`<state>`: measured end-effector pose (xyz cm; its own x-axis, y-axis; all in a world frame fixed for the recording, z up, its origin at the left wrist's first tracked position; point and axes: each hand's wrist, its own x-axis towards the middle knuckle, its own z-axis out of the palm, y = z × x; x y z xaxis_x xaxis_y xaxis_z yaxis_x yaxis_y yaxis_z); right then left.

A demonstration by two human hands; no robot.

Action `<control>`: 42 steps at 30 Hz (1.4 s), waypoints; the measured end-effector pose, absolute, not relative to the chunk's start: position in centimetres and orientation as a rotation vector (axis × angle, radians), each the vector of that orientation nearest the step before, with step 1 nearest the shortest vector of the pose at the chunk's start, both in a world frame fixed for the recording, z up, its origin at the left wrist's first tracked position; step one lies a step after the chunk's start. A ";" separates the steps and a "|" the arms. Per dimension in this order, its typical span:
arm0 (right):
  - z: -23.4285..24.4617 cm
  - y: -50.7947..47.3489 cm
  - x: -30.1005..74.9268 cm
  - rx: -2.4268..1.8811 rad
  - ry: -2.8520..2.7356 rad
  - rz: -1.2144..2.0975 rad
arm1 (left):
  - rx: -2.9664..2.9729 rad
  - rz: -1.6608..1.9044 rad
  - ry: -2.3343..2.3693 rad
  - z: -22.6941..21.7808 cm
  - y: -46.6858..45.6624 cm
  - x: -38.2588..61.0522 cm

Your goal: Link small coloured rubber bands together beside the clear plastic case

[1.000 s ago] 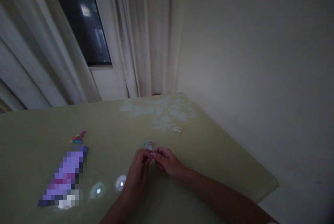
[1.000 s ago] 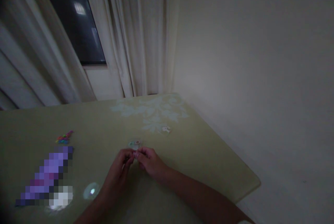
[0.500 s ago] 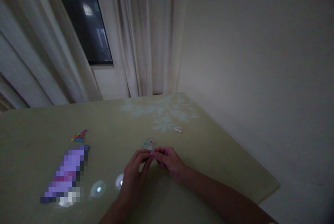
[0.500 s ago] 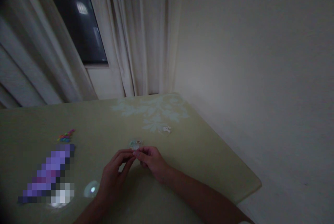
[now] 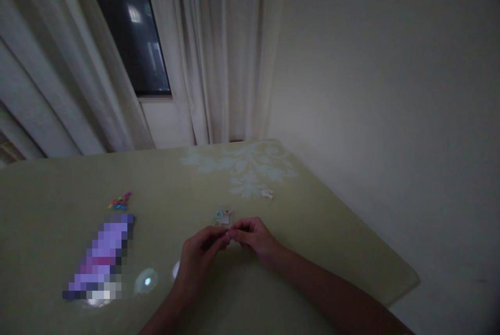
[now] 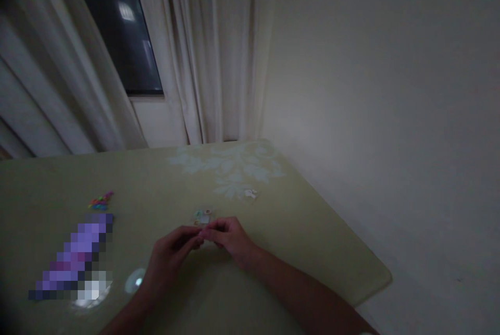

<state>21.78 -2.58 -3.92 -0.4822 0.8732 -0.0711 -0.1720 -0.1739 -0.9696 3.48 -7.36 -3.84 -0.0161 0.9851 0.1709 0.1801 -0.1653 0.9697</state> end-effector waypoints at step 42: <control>-3.0 6.2 29.7 -1.227 -2.213 0.542 | 2.116 0.947 1.518 -6.6 -4.8 -0.7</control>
<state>29.75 6.23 -3.05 -0.4348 0.8606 0.2654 0.6403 0.5026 -0.5808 -0.66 -4.80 -6.62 0.1944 0.9321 0.3057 0.6846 -0.3521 0.6382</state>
